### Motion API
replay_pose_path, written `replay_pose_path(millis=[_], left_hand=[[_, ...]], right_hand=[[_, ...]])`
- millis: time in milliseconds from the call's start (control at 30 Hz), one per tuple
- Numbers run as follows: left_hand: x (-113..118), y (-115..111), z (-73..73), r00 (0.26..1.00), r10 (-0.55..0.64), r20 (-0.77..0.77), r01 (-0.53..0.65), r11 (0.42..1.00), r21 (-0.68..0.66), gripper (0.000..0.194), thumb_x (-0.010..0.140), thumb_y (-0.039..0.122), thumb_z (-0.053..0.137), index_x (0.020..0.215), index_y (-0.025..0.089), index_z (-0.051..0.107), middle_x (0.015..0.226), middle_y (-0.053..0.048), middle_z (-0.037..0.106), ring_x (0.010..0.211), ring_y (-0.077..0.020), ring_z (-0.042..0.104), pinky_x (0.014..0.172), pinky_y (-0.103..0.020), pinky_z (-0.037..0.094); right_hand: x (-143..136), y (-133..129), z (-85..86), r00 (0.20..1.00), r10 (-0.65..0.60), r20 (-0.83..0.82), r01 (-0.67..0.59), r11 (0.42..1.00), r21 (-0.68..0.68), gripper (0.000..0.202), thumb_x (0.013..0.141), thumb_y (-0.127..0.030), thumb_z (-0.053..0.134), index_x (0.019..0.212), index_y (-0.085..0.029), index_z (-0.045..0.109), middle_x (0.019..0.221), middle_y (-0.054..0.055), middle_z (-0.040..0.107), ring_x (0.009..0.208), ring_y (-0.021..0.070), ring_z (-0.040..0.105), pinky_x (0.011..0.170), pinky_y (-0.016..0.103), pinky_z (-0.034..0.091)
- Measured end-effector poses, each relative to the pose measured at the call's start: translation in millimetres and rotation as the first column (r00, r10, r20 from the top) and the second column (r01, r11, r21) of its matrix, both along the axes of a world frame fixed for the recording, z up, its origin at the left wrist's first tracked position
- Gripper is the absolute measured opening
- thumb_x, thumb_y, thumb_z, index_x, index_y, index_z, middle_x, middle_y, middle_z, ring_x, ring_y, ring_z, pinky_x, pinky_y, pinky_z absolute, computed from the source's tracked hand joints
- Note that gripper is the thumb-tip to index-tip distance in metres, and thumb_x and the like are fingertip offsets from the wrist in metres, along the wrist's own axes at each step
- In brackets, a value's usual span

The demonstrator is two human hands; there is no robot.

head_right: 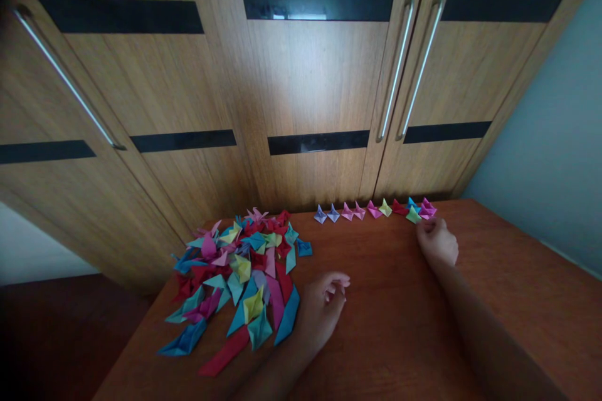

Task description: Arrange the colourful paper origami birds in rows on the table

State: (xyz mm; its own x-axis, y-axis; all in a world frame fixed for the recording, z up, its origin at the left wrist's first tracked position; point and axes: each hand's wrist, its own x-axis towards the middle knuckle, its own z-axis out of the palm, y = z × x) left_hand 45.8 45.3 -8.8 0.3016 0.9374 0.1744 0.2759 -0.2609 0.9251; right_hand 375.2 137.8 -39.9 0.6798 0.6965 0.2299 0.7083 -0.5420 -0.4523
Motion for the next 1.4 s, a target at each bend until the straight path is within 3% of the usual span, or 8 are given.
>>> replay_pose_path(millis=[133,300,467,600,933,1033,1167,1400], left_hand=[[-23.1,4.3,26.8,0.990,-0.036,-0.138,0.054,0.990,0.128,0.029,0.081,0.012,0.048,0.104,0.021,0.063,0.099,-0.002,0.067,0.078,-0.0126,0.062,0.068,-0.022,0.049],[-81.6,32.6,58.3,0.838,0.234,-0.493,-0.041,0.928,0.371,0.026,0.085,0.019,0.050,0.109,0.023,0.060,0.108,-0.004,0.063,0.094,-0.0176,0.059,0.085,-0.029,0.046],[-113.9,60.3,53.7,0.568,0.354,-0.743,-0.048,0.916,0.399,0.023,0.089,0.033,0.049,0.107,0.022,0.059,0.108,-0.007,0.062,0.103,-0.0218,0.057,0.088,-0.031,0.044],[-109.7,67.0,42.6,0.492,0.313,-0.813,-0.005,0.934,0.356,0.019,0.087,0.034,0.052,0.098,0.021,0.061,0.100,-0.008,0.064,0.096,-0.0236,0.060,0.081,-0.032,0.046],[-112.8,63.1,50.8,0.565,0.353,-0.746,-0.035,0.914,0.405,0.021,0.087,0.014,0.045,0.097,0.021,0.062,0.099,-0.006,0.065,0.094,-0.0193,0.061,0.082,-0.028,0.045],[-108.7,51.9,59.2,0.712,0.336,-0.616,-0.050,0.900,0.433,0.022,0.085,0.012,0.047,0.097,0.022,0.062,0.101,-0.003,0.066,0.093,-0.0159,0.061,0.085,-0.026,0.045],[-81.0,24.4,56.1,0.901,0.206,-0.381,-0.042,0.916,0.398,0.021,0.081,0.011,0.052,0.093,0.022,0.065,0.093,-0.001,0.068,0.087,-0.0154,0.061,0.082,-0.026,0.046],[-34.2,-7.7,22.2,0.962,0.092,-0.258,-0.038,0.977,0.208,0.020,0.077,0.011,0.053,0.088,0.020,0.067,0.080,-0.001,0.066,0.071,-0.0135,0.059,0.065,-0.023,0.045]], right_hand=[[-41.9,-14.3,-2.1,0.982,0.184,-0.041,-0.180,0.981,0.073,0.033,0.084,-0.047,0.045,0.090,-0.020,0.063,0.086,0.010,0.069,0.084,0.0270,0.065,0.065,0.029,0.043],[-108.3,-29.5,3.0,0.888,0.452,-0.080,-0.453,0.891,0.010,0.027,0.085,-0.045,0.046,0.083,-0.023,0.061,0.077,0.003,0.068,0.073,0.0195,0.064,0.057,0.024,0.037],[-141.8,-40.4,11.1,0.841,0.538,-0.054,-0.541,0.836,-0.091,0.022,0.085,-0.041,0.048,0.081,-0.024,0.060,0.074,-0.001,0.067,0.067,0.0161,0.061,0.052,0.023,0.030],[-141.5,-42.6,11.8,0.830,0.555,-0.043,-0.557,0.828,-0.060,0.021,0.086,-0.039,0.047,0.080,-0.024,0.059,0.072,-0.001,0.065,0.066,0.0146,0.059,0.052,0.022,0.029],[-140.4,-42.9,8.9,0.827,0.561,-0.033,-0.562,0.826,-0.029,0.018,0.084,-0.038,0.048,0.080,-0.025,0.060,0.071,-0.001,0.065,0.066,0.0150,0.059,0.053,0.022,0.032],[-138.3,-44.8,7.0,0.794,0.598,-0.109,-0.594,0.802,0.064,0.021,0.084,-0.040,0.048,0.079,-0.024,0.060,0.070,-0.001,0.064,0.065,0.0152,0.058,0.057,0.023,0.037],[-139.8,-57.6,10.4,0.575,0.759,-0.307,-0.702,0.650,0.292,0.031,0.082,-0.049,0.050,0.079,-0.020,0.060,0.070,0.000,0.060,0.068,0.0156,0.056,0.065,0.025,0.042],[-157.3,-86.2,34.4,0.132,0.816,-0.563,-0.753,0.452,0.479,0.036,0.080,-0.052,0.058,0.092,-0.018,0.064,0.078,0.001,0.060,0.073,0.0152,0.054,0.067,0.025,0.043]])
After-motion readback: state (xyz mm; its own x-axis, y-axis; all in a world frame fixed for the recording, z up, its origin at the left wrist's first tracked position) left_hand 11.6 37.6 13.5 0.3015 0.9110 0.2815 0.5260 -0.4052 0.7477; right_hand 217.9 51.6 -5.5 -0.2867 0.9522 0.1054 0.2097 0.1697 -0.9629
